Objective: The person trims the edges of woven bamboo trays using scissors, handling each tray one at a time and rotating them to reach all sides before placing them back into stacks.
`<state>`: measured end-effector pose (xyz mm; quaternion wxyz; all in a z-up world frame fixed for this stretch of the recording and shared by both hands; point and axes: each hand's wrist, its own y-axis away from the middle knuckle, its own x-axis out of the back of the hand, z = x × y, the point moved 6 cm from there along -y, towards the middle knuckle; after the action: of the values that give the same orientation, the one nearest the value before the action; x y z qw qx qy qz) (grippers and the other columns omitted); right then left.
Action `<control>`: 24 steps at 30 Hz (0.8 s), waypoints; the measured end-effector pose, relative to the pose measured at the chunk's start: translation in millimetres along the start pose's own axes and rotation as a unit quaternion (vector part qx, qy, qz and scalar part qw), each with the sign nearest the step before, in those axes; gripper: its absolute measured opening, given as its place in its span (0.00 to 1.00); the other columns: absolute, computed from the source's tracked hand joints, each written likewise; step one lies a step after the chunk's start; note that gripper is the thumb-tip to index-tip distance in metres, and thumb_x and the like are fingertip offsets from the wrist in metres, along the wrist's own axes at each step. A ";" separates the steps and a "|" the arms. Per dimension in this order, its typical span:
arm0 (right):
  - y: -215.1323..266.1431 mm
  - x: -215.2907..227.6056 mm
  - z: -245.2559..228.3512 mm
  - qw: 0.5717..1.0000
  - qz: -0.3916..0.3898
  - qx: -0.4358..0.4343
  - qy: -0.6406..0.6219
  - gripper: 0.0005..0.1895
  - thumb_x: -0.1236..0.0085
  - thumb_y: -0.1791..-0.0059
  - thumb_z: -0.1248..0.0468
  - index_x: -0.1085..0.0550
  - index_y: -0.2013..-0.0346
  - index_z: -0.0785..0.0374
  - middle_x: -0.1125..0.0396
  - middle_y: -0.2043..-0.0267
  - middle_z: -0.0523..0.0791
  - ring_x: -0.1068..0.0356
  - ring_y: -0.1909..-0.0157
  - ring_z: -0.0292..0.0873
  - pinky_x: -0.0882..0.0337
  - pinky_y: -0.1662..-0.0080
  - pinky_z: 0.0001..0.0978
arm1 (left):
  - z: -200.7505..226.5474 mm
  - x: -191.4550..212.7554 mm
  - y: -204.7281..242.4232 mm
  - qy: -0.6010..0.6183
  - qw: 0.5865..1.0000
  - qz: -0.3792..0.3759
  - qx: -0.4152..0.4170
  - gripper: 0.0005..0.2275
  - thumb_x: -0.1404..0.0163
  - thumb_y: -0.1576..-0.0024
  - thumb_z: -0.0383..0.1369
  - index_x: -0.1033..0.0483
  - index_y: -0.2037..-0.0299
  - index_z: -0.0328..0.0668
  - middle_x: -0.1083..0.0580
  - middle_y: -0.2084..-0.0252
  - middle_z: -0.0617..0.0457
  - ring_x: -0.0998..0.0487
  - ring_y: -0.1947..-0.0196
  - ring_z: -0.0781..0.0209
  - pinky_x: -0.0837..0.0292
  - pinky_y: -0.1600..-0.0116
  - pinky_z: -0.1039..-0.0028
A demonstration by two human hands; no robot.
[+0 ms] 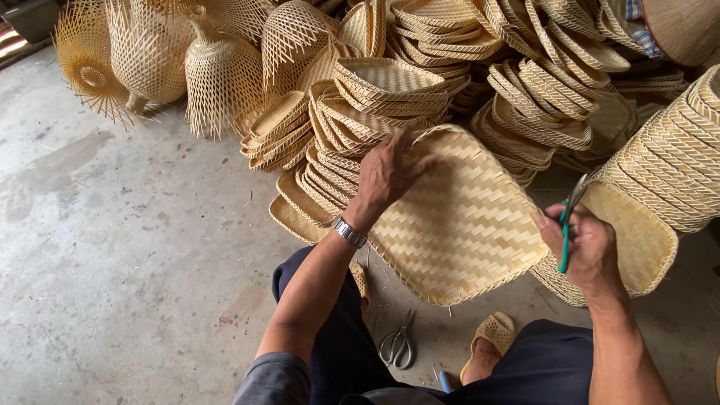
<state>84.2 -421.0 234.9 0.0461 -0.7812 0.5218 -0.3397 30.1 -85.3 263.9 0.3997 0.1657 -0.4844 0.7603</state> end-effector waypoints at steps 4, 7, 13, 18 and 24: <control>-1.3 -2.8 -5.2 1.000 0.017 0.013 0.004 0.10 0.39 0.45 0.62 0.25 0.58 0.67 0.35 0.75 0.38 0.40 0.73 0.27 0.40 0.71 0.21 | -27.7 -26.1 4.5 0.107 0.975 -0.127 0.146 0.15 0.50 0.35 0.46 0.22 0.50 0.45 0.28 0.75 0.51 0.30 0.76 0.61 0.33 0.69 0.65; -3.8 5.7 6.7 0.998 0.070 -0.003 -0.005 0.10 0.38 0.43 0.63 0.24 0.58 0.69 0.35 0.73 0.39 0.40 0.71 0.28 0.40 0.67 0.23 | -32.6 -31.8 13.0 0.254 0.951 -0.124 0.122 0.12 0.50 0.35 0.39 0.21 0.52 0.40 0.28 0.72 0.55 0.31 0.73 0.66 0.33 0.67 0.70; -9.9 23.6 38.7 0.958 0.162 -0.043 -0.233 0.13 0.35 0.40 0.60 0.27 0.60 0.67 0.28 0.65 0.44 0.29 0.65 0.34 0.28 0.59 0.26 | -59.2 -37.7 22.8 0.429 0.885 -0.061 0.168 0.11 0.51 0.36 0.36 0.23 0.51 0.38 0.24 0.64 0.61 0.27 0.64 0.71 0.27 0.57 0.77; -8.4 21.2 37.4 0.964 0.112 -0.072 -0.228 0.17 0.36 0.44 0.56 0.28 0.57 0.68 0.28 0.62 0.46 0.29 0.65 0.35 0.26 0.61 0.27 | -87.5 -51.0 24.3 0.531 0.823 0.023 0.203 0.09 0.47 0.35 0.35 0.21 0.56 0.34 0.27 0.66 0.61 0.32 0.66 0.73 0.34 0.62 0.79; -5.4 19.5 26.4 0.994 0.073 -0.083 -0.013 0.29 0.41 0.42 0.47 0.26 0.48 0.75 0.31 0.61 0.50 0.32 0.59 0.38 0.33 0.57 0.28 | -103.3 -56.6 30.3 0.550 0.799 0.060 0.235 0.08 0.45 0.36 0.34 0.21 0.57 0.37 0.27 0.67 0.62 0.34 0.69 0.75 0.36 0.65 0.80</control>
<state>108.1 -442.5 226.5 0.0123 -0.7468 0.6030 -0.2803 56.2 -27.2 160.3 0.5009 -0.2207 0.0016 0.8369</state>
